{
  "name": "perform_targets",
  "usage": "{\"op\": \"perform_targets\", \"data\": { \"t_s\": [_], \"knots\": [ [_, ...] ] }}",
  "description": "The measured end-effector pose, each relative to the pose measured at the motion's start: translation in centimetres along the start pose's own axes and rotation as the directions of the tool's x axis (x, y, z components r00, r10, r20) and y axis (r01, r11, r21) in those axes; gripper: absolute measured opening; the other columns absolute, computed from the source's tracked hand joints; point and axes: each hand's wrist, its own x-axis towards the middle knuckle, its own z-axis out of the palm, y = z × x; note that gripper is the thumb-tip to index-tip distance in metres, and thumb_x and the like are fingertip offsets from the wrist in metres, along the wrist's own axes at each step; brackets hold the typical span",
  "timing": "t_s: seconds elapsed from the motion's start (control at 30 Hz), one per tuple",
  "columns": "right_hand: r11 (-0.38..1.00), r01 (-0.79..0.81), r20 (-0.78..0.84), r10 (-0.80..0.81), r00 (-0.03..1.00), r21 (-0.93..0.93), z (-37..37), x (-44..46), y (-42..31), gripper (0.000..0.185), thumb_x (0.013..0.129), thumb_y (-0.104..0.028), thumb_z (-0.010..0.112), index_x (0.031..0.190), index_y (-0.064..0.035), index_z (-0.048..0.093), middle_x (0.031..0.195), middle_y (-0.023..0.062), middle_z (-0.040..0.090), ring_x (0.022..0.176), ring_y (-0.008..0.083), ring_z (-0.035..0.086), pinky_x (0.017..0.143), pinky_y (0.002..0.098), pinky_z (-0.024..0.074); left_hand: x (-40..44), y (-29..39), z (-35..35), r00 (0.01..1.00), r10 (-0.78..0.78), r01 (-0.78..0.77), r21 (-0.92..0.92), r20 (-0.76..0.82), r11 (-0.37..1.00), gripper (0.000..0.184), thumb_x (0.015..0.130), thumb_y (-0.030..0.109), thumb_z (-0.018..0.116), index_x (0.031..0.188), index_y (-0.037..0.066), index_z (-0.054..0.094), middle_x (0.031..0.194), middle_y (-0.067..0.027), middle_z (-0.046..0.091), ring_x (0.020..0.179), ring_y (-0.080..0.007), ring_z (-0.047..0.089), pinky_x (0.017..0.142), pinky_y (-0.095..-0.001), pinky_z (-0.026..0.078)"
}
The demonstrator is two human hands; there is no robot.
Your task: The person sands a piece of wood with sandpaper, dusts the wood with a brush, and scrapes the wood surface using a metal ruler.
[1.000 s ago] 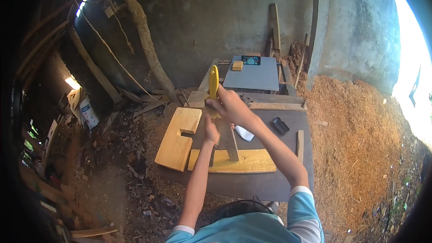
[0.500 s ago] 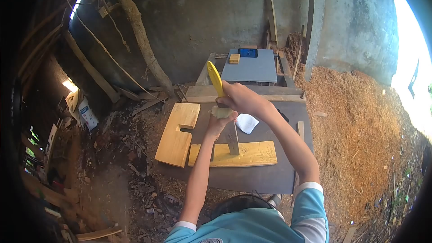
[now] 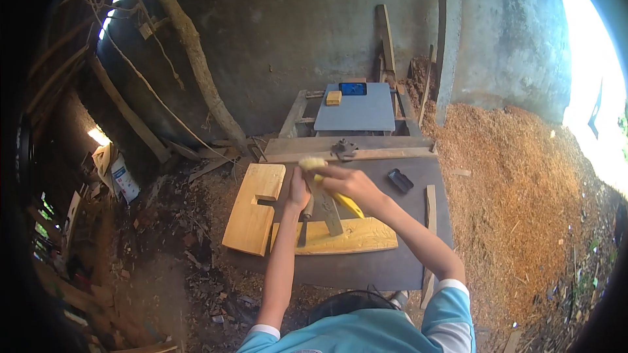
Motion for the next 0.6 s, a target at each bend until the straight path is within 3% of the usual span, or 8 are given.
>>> {"op": "perform_targets", "data": {
  "t_s": [0.07, 0.1, 0.13, 0.2, 0.23, 0.33, 0.43, 0.6],
  "knots": [
    [1.0, 0.031, 0.342, -0.03, 0.939, 0.002, 1.5, -1.3, 1.5, 0.017, 0.066, -0.004, 0.058, 0.082, -0.0036, 0.057, 0.094, 0.0083, 0.061, 0.072, 0.0272, 0.061, 0.06, 0.0351, 0.0479, 0.6, -0.3, -0.8, 0.993, 0.043, -0.043, -0.001, 0.11, 0.999, 0.046, 0.089, 0.041, 0.035, 0.101, 0.001, 0.054, 0.079, -0.0051, 0.058, 0.074, -0.0136, 0.055, 0.069, -0.0272, 0.046],
    [0.989, 0.018, 0.302, -0.061, 0.951, 0.145, 2.0, -1.3, 1.4, 0.017, 0.065, -0.004, 0.059, 0.082, -0.0047, 0.057, 0.086, 0.0053, 0.061, 0.069, 0.0269, 0.06, 0.061, 0.0365, 0.0468, 0.6, 0.1, -1.1, 0.981, 0.058, -0.054, -0.029, 0.185, 0.998, 0.043, 0.089, 0.039, 0.035, 0.103, 0.002, 0.053, 0.083, -0.0047, 0.058, 0.079, -0.0134, 0.055, 0.071, -0.0269, 0.046],
    [0.999, -0.041, 0.288, 0.03, 0.957, 0.032, 2.0, -1.7, 0.7, 0.015, 0.066, -0.005, 0.058, 0.081, -0.0039, 0.057, 0.095, 0.0083, 0.061, 0.08, 0.0273, 0.06, 0.068, 0.0362, 0.0477, 0.9, 0.4, -1.1, 0.985, 0.073, -0.073, -0.003, 0.156, 0.997, 0.042, 0.089, 0.038, 0.035, 0.103, 0.002, 0.053, 0.084, -0.0045, 0.058, 0.079, -0.0132, 0.055, 0.072, -0.0267, 0.045],
    [0.985, 0.145, -0.071, -0.152, 0.986, -0.098, 1.9, -1.1, 0.2, 0.013, 0.068, -0.006, 0.056, 0.081, -0.0023, 0.056, 0.106, 0.0118, 0.058, 0.092, 0.0294, 0.058, 0.075, 0.0348, 0.0475, -0.1, 0.4, -0.8, 0.994, 0.072, -0.076, 0.048, 0.081, 0.996, 0.042, 0.09, 0.038, 0.034, 0.103, 0.003, 0.053, 0.086, -0.0043, 0.057, 0.081, -0.0129, 0.055, 0.074, -0.0264, 0.045],
    [0.992, 0.095, -0.034, -0.098, 0.995, -0.078, 2.5, -1.6, 0.9, 0.013, 0.07, -0.006, 0.055, 0.082, -0.0014, 0.056, 0.114, 0.0144, 0.055, 0.098, 0.0318, 0.056, 0.079, 0.0343, 0.0474, -0.1, 0.3, -0.7, 0.993, 0.099, -0.103, 0.068, 0.062, 0.992, 0.04, 0.091, 0.037, 0.033, 0.103, 0.005, 0.053, 0.087, -0.0037, 0.056, 0.08, -0.0123, 0.054, 0.076, -0.0263, 0.044],
    [0.991, 0.119, 0.217, -0.103, 0.971, -0.062, 5.9, -5.4, 3.3, 0.015, 0.071, -0.003, 0.053, 0.085, -0.0038, 0.058, 0.111, 0.0113, 0.057, 0.098, 0.0288, 0.056, 0.08, 0.0346, 0.0473, 0.5, 0.0, -1.7, 0.994, 0.075, -0.078, 0.039, 0.084, 0.996, 0.038, 0.091, 0.036, 0.032, 0.103, 0.006, 0.052, 0.088, -0.0035, 0.056, 0.081, -0.0127, 0.054, 0.077, -0.027, 0.043],
    [0.934, -0.259, 0.654, 0.358, 0.667, -0.247, 11.3, -13.9, 9.4, 0.017, 0.071, -0.002, 0.053, 0.086, -0.0048, 0.06, 0.107, 0.0112, 0.06, 0.099, 0.0269, 0.057, 0.08, 0.0337, 0.0474, 1.1, -0.5, -2.8, 0.985, 0.145, -0.149, 0.038, 0.098, 0.988, 0.038, 0.091, 0.041, 0.033, 0.105, 0.009, 0.047, 0.086, -0.0055, 0.055, 0.082, -0.0169, 0.055, 0.077, -0.031, 0.043],
    [0.986, -0.132, 0.311, 0.094, 0.946, 0.1, 8.9, -12.4, 8.5, 0.018, 0.072, -0.003, 0.053, 0.087, -0.0031, 0.062, 0.112, 0.0119, 0.058, 0.104, 0.0258, 0.056, 0.081, 0.0329, 0.0474, 0.0, -0.8, -0.9, 0.975, 0.129, -0.133, 0.009, 0.18, 0.991, 0.039, 0.09, 0.043, 0.034, 0.104, 0.009, 0.048, 0.083, -0.0044, 0.053, 0.078, -0.0133, 0.053, 0.074, -0.0275, 0.042]
  ]
}}
